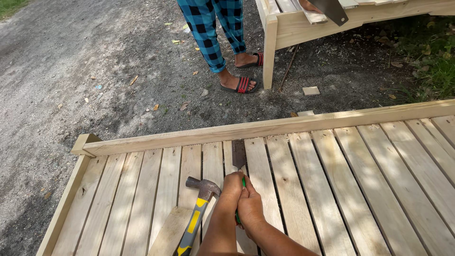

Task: The person uses a chisel to carve or smooth the edge of a wooden slatted frame. A second person in the background saws a separate wooden piece. The camera wearer continues chiseling along the frame edge throughout the clip.

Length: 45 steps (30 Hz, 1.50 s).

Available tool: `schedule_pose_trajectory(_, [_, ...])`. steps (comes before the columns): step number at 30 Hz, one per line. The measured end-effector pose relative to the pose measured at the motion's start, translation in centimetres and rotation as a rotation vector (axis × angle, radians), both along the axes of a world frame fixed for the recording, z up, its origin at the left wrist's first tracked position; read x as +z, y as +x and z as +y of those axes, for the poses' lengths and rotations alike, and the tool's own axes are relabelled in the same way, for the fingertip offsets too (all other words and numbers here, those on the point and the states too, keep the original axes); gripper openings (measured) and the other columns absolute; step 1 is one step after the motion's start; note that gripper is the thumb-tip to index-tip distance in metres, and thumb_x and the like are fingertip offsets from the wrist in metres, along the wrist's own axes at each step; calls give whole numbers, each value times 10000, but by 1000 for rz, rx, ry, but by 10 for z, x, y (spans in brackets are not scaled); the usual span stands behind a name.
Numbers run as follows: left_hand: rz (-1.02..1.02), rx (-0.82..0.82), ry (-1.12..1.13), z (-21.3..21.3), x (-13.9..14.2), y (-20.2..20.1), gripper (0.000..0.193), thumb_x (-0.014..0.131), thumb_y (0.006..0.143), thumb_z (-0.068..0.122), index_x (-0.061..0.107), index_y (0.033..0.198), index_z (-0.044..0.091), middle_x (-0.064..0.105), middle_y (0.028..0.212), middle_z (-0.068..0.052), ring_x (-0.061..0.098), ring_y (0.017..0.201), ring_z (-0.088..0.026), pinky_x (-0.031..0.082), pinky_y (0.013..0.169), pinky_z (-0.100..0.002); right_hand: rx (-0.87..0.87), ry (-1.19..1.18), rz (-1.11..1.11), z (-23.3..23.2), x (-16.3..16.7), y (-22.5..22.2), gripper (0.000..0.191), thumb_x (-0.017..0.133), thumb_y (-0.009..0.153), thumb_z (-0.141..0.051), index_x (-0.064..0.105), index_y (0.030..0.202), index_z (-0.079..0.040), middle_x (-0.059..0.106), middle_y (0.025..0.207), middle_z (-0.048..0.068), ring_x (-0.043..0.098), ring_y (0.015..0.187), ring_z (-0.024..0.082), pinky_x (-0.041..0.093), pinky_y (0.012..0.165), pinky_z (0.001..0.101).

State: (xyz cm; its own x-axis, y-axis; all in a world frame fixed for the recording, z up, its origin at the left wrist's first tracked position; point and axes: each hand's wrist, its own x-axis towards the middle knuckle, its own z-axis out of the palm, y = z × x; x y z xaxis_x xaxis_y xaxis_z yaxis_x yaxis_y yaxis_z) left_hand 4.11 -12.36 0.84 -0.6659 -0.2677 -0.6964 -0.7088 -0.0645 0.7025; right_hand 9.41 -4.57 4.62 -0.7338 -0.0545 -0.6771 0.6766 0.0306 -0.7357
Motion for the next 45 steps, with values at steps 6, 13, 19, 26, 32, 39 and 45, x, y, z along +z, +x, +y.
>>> schedule_pose_trajectory(6, [91,80,122,14,142,78,569,630,845,500,631,1106,-7,628,1036,-166,573,936,-298,441,807,-446,23,-78,-57,5,18,0,542,286,1086,-311,249,1623,-374,552,698,62,402,452,158,320,363,341])
schedule_pose_trajectory(13, [18,213,239,22,183,88,599,599,766,650,672,987,98,574,909,-46,490,796,-180,370,679,-357,95,-31,-79,1,41,-1,533,248,1086,-330,276,1616,-380,587,726,46,434,452,144,360,364,333])
schedule_pose_trajectory(19, [-174,163,162,19,174,73,583,563,830,656,581,1013,103,553,954,-71,479,836,-205,378,715,-349,125,-16,-84,2,41,-2,530,241,1086,-359,271,1614,-401,620,737,58,434,458,130,372,377,324])
schedule_pose_trajectory(26, [574,-268,-138,9,168,114,574,505,864,592,596,1338,281,626,1166,33,557,999,-82,437,801,-262,46,-30,-69,-6,24,-4,545,267,1080,-316,272,1620,-391,603,726,35,470,481,128,422,400,323])
schedule_pose_trajectory(32, [-284,19,112,20,196,66,519,472,971,614,493,1011,96,571,1005,-87,470,889,-229,401,805,-369,69,-94,-30,0,25,-3,542,249,1077,-297,298,1613,-365,554,665,58,419,429,155,342,356,344])
schedule_pose_trajectory(39, [-132,165,203,12,154,72,509,547,838,641,427,858,147,487,870,-65,435,784,-234,331,663,-398,142,-26,-77,-3,35,0,536,266,1086,-362,249,1622,-391,583,688,57,423,447,150,357,368,338])
schedule_pose_trajectory(45, [17,109,81,5,155,83,381,575,893,521,576,1051,174,567,1017,-11,501,930,-153,385,764,-312,186,33,-95,-11,34,-2,539,232,1108,-401,174,1641,-345,620,779,52,431,501,117,409,401,313])
